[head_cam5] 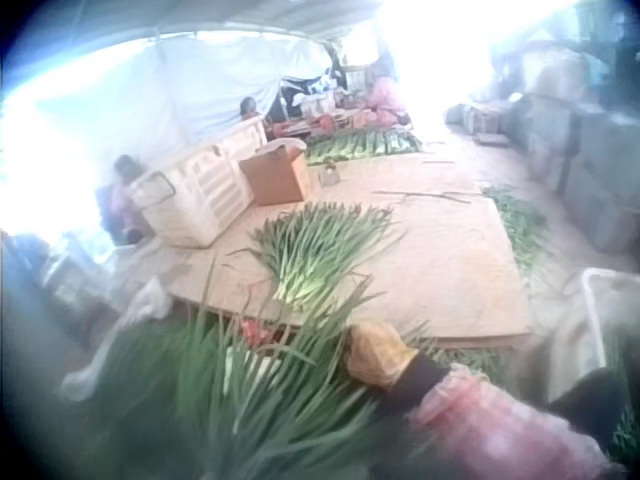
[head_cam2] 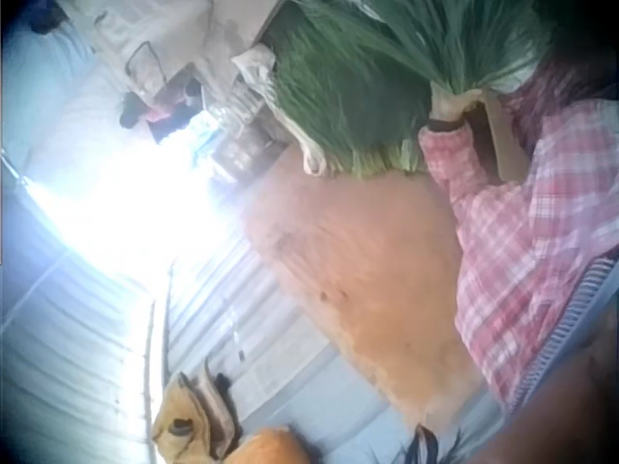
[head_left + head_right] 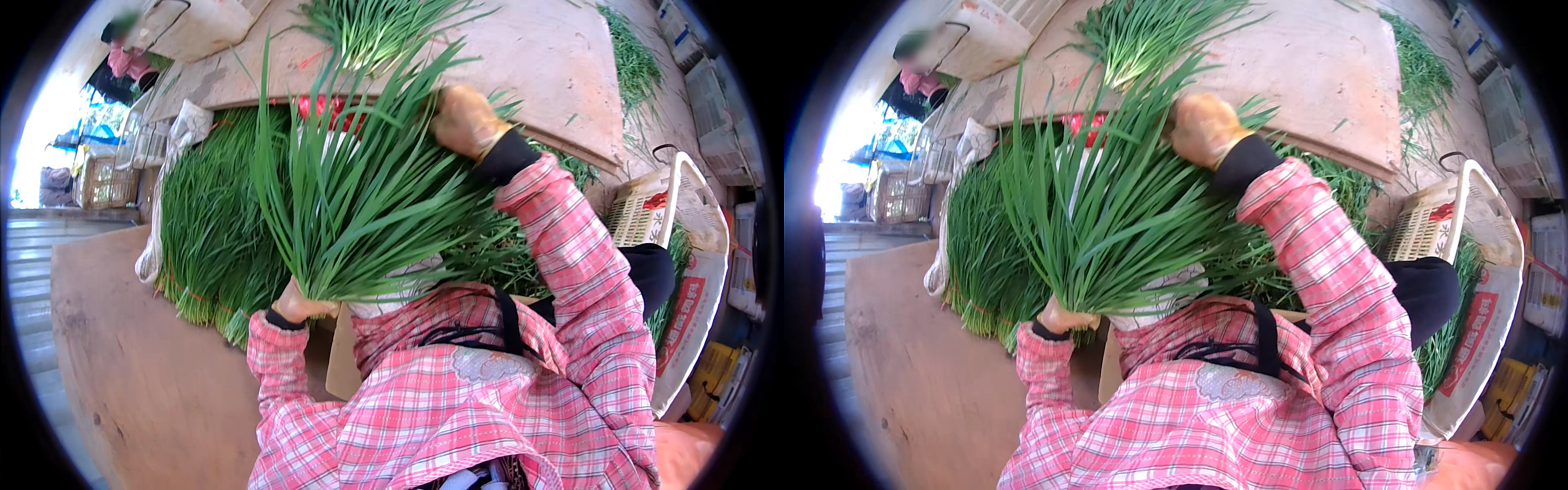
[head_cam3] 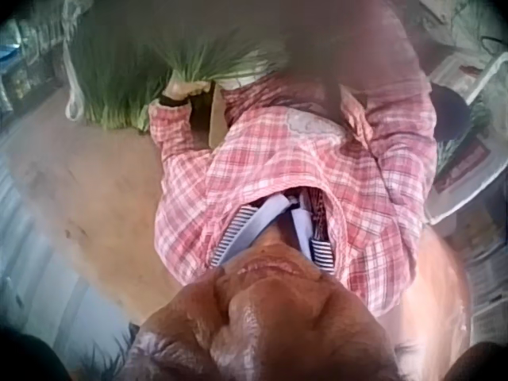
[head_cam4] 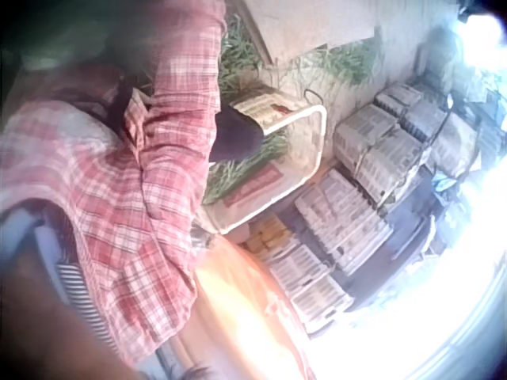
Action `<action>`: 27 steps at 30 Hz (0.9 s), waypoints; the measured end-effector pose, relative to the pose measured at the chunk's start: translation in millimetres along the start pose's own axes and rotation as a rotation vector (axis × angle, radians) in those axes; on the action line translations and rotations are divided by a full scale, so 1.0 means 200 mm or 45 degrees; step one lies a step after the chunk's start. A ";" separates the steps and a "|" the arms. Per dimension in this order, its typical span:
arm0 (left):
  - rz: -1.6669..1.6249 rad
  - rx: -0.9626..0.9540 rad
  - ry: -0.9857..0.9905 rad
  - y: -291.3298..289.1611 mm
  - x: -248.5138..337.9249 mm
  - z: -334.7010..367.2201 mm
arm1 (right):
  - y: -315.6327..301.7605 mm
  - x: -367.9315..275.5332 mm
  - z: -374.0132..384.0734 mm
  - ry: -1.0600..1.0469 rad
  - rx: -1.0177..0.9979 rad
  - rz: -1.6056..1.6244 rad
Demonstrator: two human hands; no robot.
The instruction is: The person bundles bunches of chives together by hand, securing them with a thin tie and plucking off yellowed or withered leaves before placing them on a wooden work surface.
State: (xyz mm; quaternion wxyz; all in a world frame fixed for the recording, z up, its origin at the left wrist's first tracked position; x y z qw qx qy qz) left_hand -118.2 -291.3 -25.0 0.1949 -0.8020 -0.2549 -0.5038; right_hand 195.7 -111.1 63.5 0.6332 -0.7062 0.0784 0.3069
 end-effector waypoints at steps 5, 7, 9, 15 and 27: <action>-0.271 -0.017 0.014 0.02 0.07 0.00 | -0.16 0.12 -0.17 0.067 0.098 1.017; -0.266 -0.012 0.019 0.02 0.06 0.00 | -0.17 0.07 -0.26 0.006 -0.007 0.826; -0.267 0.043 0.038 0.03 0.06 0.01 | -0.11 -0.03 -0.40 -0.306 0.054 0.630; -0.739 0.076 0.374 0.08 -0.05 0.02 | 0.16 -0.18 -0.81 -0.443 -0.496 0.720; -0.438 0.109 0.177 0.03 0.07 -0.03 | 0.02 0.00 -0.96 -0.123 -0.143 0.669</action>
Point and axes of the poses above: each hand's wrist, its own z-axis towards the middle knuckle, its own y-axis out of the palm, x = y × z, the point moved 7 cm from there along z, towards the middle knuckle, and after that the axes turned 13 degrees about -x, right-handed, at the moved point
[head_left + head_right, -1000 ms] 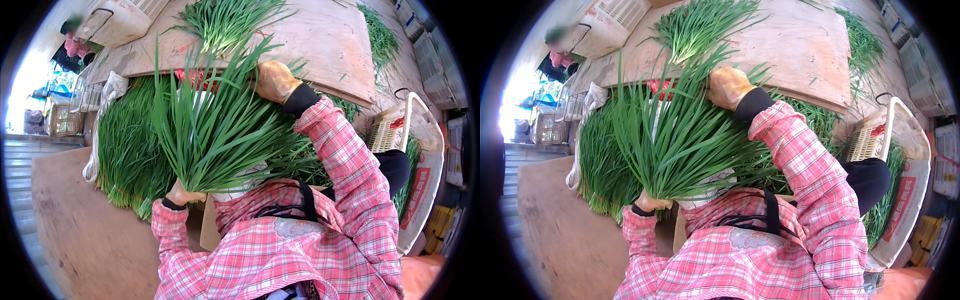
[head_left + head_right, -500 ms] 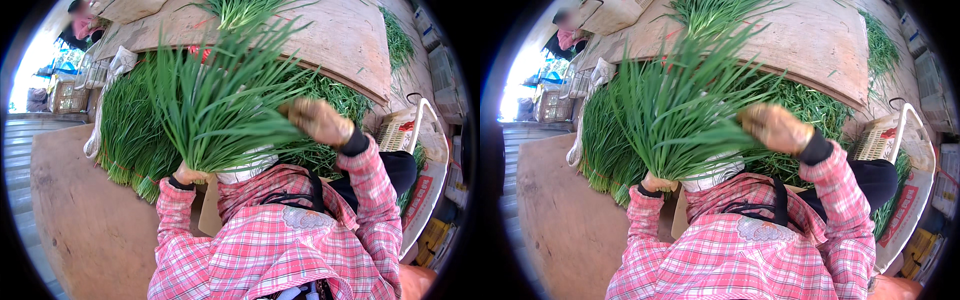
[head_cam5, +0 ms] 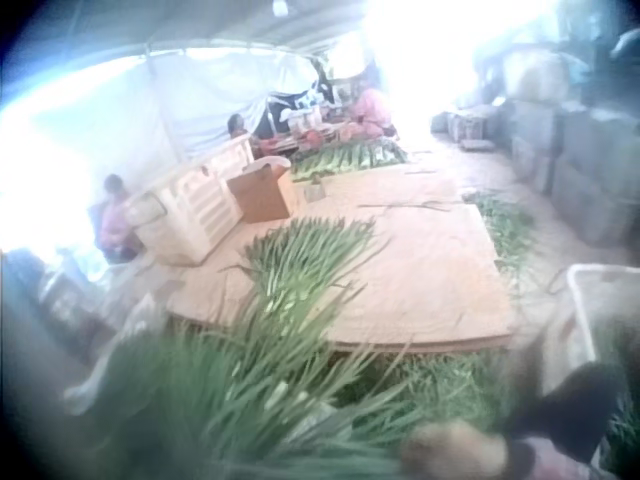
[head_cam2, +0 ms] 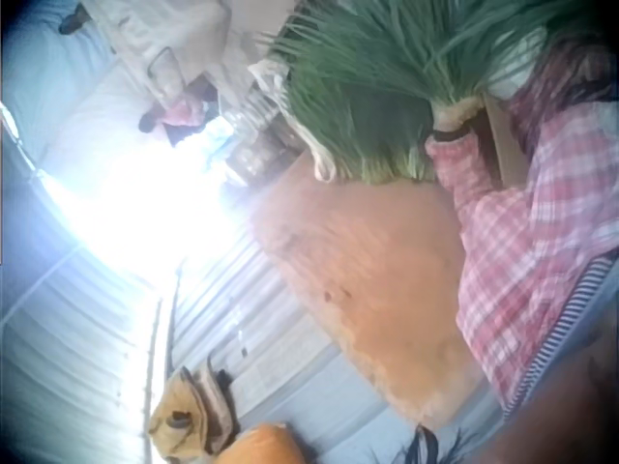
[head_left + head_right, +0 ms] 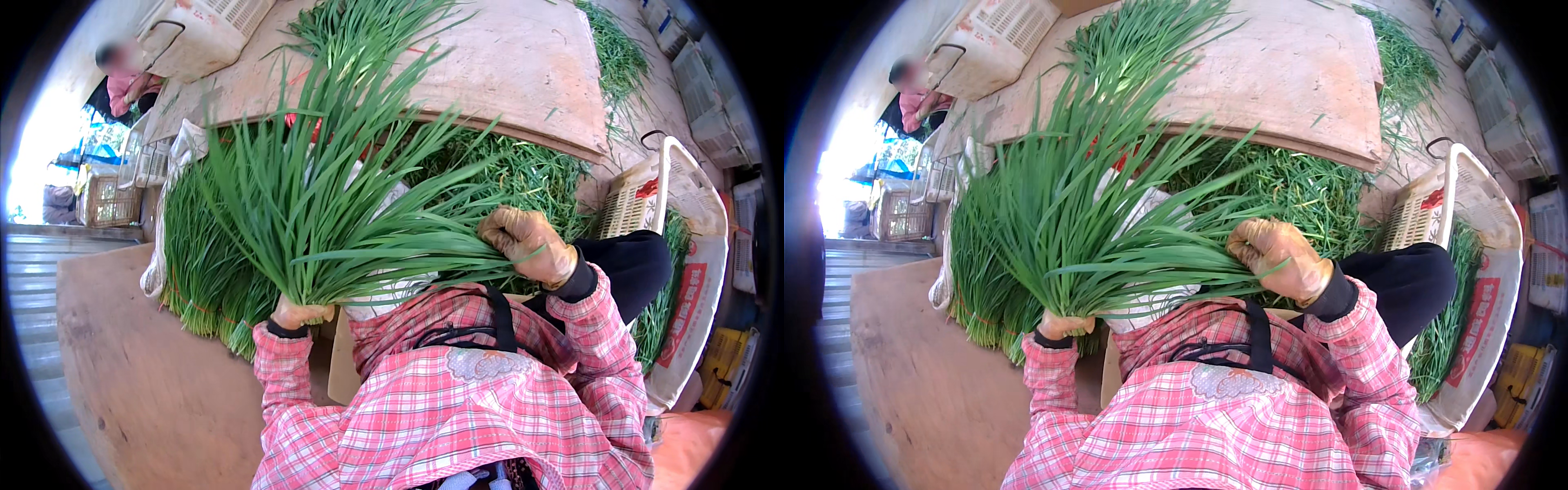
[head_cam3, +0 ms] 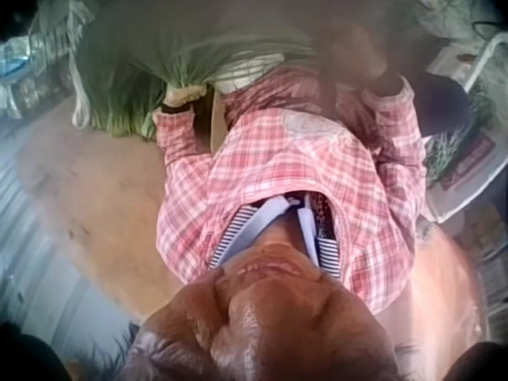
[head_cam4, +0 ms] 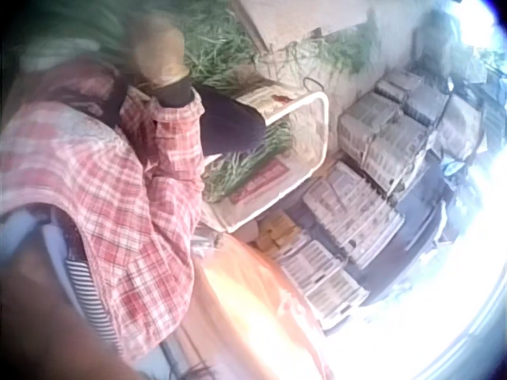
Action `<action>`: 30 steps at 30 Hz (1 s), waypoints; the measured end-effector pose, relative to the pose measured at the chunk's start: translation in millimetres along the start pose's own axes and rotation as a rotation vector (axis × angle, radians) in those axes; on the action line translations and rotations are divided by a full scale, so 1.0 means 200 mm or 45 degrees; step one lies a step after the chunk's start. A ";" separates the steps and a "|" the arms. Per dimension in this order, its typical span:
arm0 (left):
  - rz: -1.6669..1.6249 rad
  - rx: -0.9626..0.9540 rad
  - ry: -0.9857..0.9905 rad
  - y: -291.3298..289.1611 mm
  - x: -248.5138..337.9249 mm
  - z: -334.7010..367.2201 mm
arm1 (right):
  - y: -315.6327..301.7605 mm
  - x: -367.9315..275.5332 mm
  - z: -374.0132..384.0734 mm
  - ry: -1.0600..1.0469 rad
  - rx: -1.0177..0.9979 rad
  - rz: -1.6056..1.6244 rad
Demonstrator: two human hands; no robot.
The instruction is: The person bundles bunches of chives together by hand, securing them with a thin tie and plucking off yellowed or withered leaves before placing them on a wooden work surface.
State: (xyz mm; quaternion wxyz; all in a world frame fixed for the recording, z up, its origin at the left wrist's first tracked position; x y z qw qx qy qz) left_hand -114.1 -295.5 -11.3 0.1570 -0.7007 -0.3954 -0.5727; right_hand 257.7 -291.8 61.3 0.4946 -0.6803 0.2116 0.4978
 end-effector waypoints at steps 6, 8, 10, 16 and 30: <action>0.746 0.272 0.192 0.05 0.43 0.06 | -0.22 0.27 -0.09 0.181 0.529 0.394; 1.111 0.416 0.290 0.07 0.50 0.06 | -0.28 0.33 -0.15 0.205 0.591 0.438; 1.566 0.520 0.241 0.03 0.46 0.07 | -0.33 0.37 -0.21 0.281 0.659 0.442; 2.161 0.728 0.371 0.23 0.48 0.11 | -0.46 0.30 -0.40 0.379 0.865 0.525; 2.382 0.920 0.485 0.22 0.37 0.09 | -0.33 0.04 -0.04 0.058 0.432 0.385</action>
Point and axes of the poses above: each hand's wrist, its own z-axis towards the middle knuckle, its own y-axis out of the palm, x = y × z, the point moved 7 cm from there along z, towards the middle knuckle, and after that the axes turned 13 degrees about -x, right-handed, at the moved point
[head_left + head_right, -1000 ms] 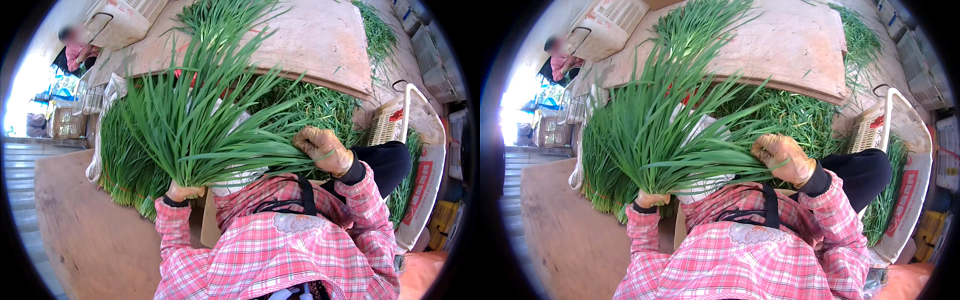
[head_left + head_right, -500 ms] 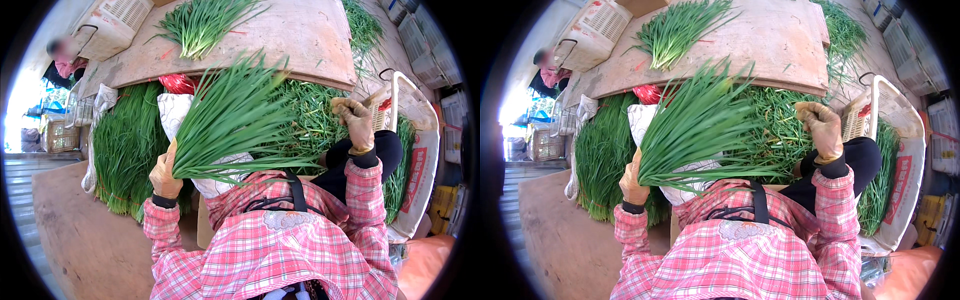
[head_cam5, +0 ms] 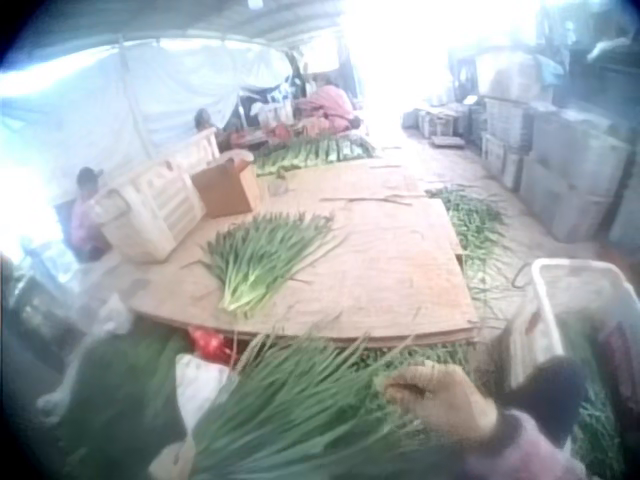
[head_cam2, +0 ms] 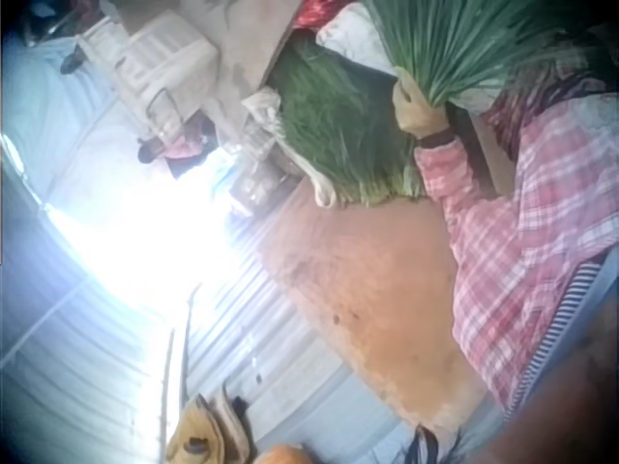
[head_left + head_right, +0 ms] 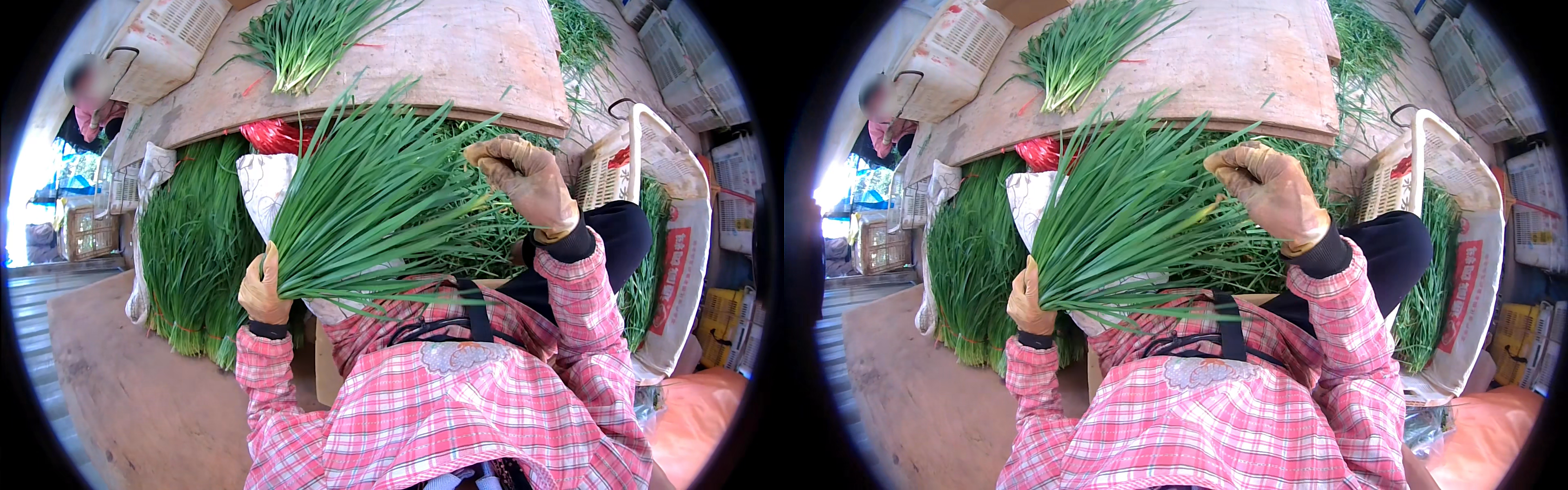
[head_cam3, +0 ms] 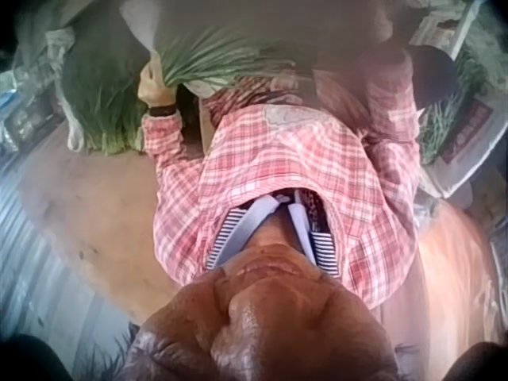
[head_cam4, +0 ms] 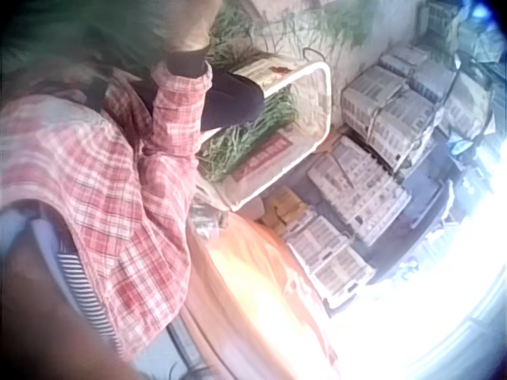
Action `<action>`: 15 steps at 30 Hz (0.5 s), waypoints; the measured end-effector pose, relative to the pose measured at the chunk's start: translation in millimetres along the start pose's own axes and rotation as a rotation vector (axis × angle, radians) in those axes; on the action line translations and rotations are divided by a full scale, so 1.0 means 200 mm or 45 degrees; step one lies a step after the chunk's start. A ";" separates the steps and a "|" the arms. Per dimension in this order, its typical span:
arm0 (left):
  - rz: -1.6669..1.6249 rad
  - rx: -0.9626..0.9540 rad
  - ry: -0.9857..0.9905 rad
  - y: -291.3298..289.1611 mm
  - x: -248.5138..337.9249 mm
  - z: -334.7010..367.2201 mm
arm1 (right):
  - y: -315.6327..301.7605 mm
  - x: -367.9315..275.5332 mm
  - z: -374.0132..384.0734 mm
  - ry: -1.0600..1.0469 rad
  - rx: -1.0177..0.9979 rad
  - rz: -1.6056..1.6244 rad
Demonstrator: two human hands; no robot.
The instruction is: The person bundles bunches of chives together by hand, securing them with a thin tie and plucking off yellowed or withered leaves before placing them on a wooden work surface.
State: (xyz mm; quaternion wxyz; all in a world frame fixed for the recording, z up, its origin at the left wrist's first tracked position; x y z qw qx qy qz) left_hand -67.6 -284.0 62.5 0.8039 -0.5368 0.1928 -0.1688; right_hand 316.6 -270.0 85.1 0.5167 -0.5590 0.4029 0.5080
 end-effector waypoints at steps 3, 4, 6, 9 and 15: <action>-0.006 0.016 0.004 0.00 -0.01 -0.01 | 0.00 -0.04 -0.01 0.049 -0.057 0.306; -0.006 0.008 0.001 0.00 -0.01 -0.01 | -0.02 -0.05 -0.02 0.053 -0.082 0.381; -0.006 -0.009 -0.006 0.00 -0.01 -0.01 | -0.01 -0.14 -0.03 -0.161 -0.105 0.264; 0.005 0.000 -0.012 0.01 -0.01 -0.02 | 0.11 -0.37 -0.06 -0.557 -0.208 -0.539; -0.037 0.019 0.005 -0.02 0.00 0.00 | 0.29 -0.30 -0.14 -0.399 -0.177 -0.586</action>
Point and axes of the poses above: each hand's wrist, its own z-axis towards the middle knuckle, its own y-axis out of the palm, x = y × z, the point moved 7 cm from there along z, towards the middle knuckle, and after that the axes turned 13 degrees about -x, right-handed, at the moved point
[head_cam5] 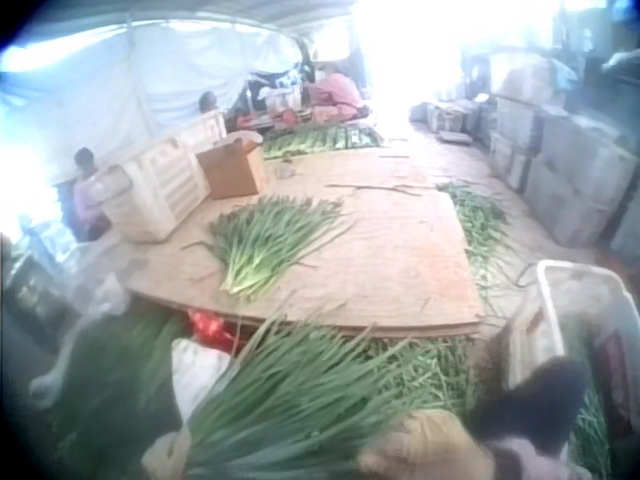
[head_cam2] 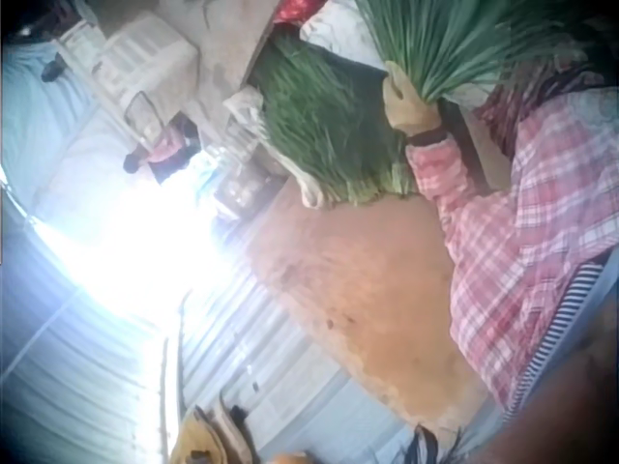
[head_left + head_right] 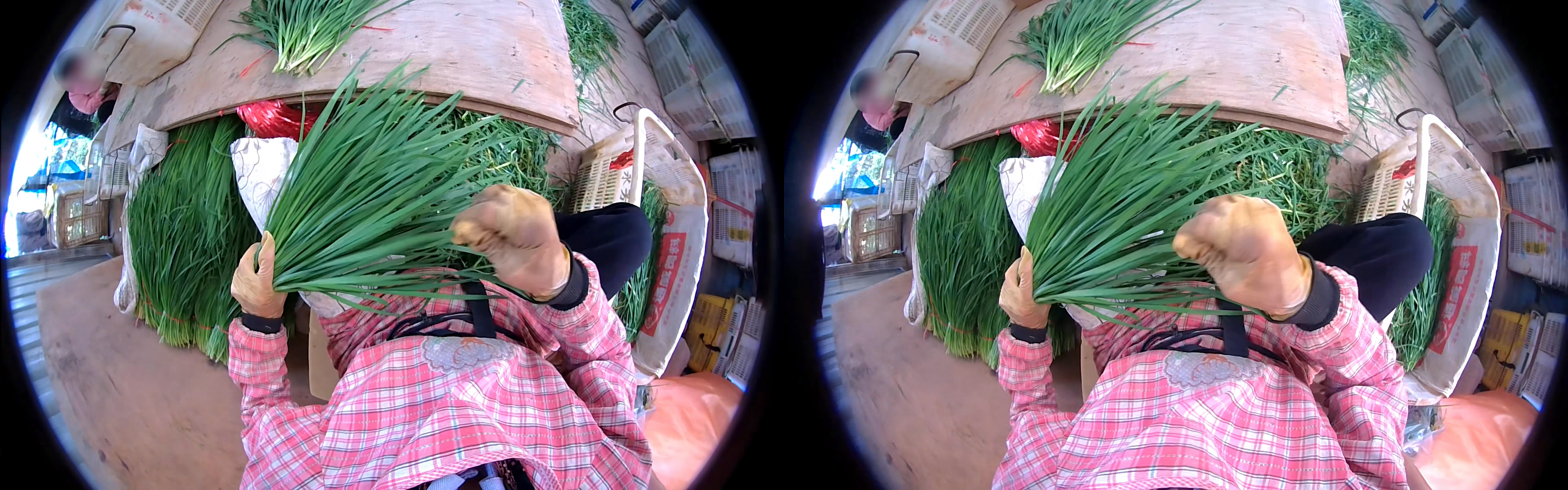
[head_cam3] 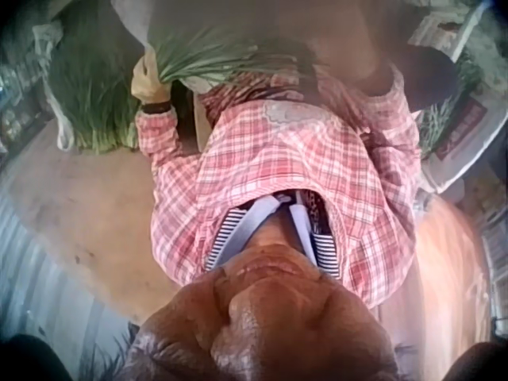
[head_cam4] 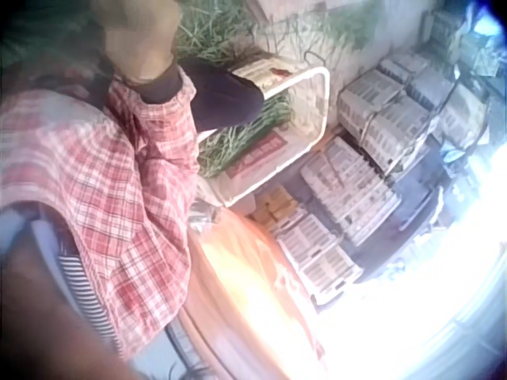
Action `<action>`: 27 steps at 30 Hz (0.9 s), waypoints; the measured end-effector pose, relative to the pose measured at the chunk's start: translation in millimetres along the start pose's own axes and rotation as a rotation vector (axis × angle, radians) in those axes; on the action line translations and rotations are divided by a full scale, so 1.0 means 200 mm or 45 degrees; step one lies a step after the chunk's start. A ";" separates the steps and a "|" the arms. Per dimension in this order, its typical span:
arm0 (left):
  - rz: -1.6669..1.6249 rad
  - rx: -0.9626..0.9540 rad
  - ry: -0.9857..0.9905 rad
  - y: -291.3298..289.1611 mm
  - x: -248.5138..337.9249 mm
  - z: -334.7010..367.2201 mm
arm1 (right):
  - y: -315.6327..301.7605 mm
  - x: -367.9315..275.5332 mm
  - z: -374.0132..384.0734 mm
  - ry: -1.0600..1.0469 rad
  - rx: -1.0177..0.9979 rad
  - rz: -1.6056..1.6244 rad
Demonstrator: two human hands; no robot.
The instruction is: The person bundles bunches of chives together by hand, securing them with a thin tie and plucking off yellowed or withered leaves before placing them on a wooden work surface.
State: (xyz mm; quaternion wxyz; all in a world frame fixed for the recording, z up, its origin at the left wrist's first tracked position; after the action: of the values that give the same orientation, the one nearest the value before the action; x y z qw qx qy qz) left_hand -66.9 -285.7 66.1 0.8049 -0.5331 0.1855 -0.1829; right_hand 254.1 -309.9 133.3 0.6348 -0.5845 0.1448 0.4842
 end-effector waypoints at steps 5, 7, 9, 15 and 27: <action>0.065 0.007 0.032 0.01 0.00 -0.01 | 0.05 0.16 -0.08 0.317 0.562 0.810; 0.083 0.031 0.036 0.02 0.00 -0.02 | -0.04 0.28 -0.11 0.468 0.820 0.845; 0.090 0.048 0.034 0.02 0.00 -0.03 | -0.11 0.33 -0.08 0.605 0.705 0.710; 0.094 0.086 0.064 0.01 0.01 -0.02 | -0.03 0.37 0.08 0.134 0.152 -0.352; 0.079 0.093 0.167 0.04 -0.08 -0.09 | 0.25 0.31 0.16 -0.015 -0.052 -0.227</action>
State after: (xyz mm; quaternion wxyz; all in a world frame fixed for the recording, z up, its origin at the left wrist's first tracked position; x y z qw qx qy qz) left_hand -89.3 -288.5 54.7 0.8153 -0.4841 0.2475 -0.1993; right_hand 233.6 -262.1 64.4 0.6642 -0.6051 0.0786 0.4320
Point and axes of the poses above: each hand's wrist, its own z-axis towards the middle knuckle, its own y-axis out of the palm, x = y × z, the point moved 7 cm from there along z, towards the middle knuckle, and after that the axes turned 13 degrees about -x, right-handed, at the moved point
